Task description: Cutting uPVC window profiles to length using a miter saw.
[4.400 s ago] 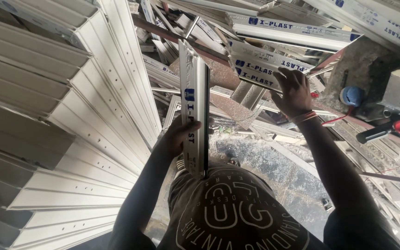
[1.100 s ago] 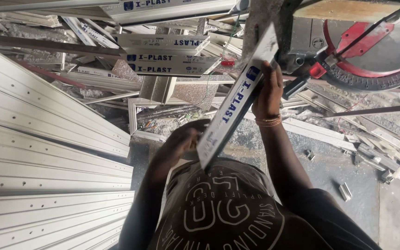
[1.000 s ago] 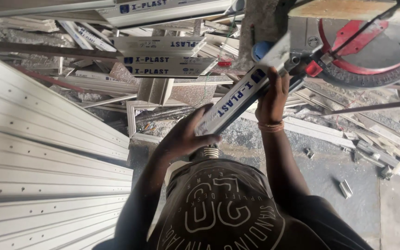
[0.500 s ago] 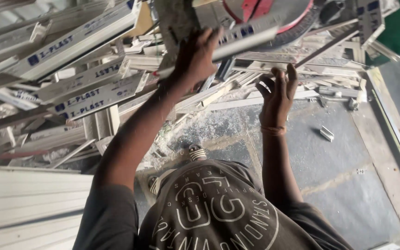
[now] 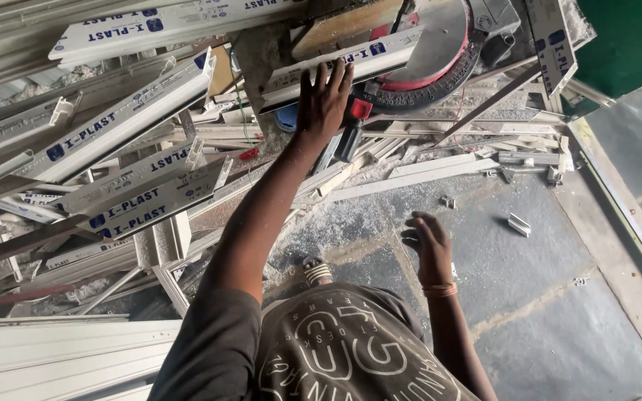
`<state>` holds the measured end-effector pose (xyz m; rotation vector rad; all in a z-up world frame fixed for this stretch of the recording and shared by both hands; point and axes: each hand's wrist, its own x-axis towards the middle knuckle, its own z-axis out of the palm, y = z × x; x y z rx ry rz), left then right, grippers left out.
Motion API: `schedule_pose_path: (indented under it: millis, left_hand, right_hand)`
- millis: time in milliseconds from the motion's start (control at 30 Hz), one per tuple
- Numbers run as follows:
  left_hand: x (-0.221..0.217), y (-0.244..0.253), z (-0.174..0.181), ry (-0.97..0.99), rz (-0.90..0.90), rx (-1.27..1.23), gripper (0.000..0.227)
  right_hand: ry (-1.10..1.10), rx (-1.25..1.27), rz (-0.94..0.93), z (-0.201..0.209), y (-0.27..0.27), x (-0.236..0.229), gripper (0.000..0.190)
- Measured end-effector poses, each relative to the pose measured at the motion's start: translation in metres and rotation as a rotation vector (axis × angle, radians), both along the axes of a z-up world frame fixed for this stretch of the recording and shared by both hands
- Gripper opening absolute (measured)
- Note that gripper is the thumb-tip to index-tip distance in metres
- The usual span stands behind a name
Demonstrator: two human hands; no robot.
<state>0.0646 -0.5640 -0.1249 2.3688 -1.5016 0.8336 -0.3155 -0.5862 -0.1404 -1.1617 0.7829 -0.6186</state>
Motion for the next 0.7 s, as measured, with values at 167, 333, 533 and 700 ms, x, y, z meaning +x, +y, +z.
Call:
schedule_pose_path:
  millis: [167, 333, 533, 700]
  left_hand:
    - [0.002, -0.014, 0.009, 0.148, 0.214, 0.137, 0.068]
    - [0.027, -0.032, -0.001, 0.261, 0.298, 0.103, 0.064]
    - [0.062, -0.021, -0.014, 0.227, 0.249, -0.015, 0.071]
    - [0.065, 0.0, -0.011, 0.192, 0.135, -0.069, 0.077]
  right_hand:
    - [0.078, -0.002, 0.211, 0.005, 0.011, 0.017, 0.034]
    - [0.109, -0.092, 0.299, 0.01, 0.012, 0.03, 0.035]
    - [0.124, -0.16, 0.343, -0.005, 0.017, 0.018, 0.036]
    - [0.198, -0.21, 0.387, -0.025, 0.018, 0.0, 0.038]
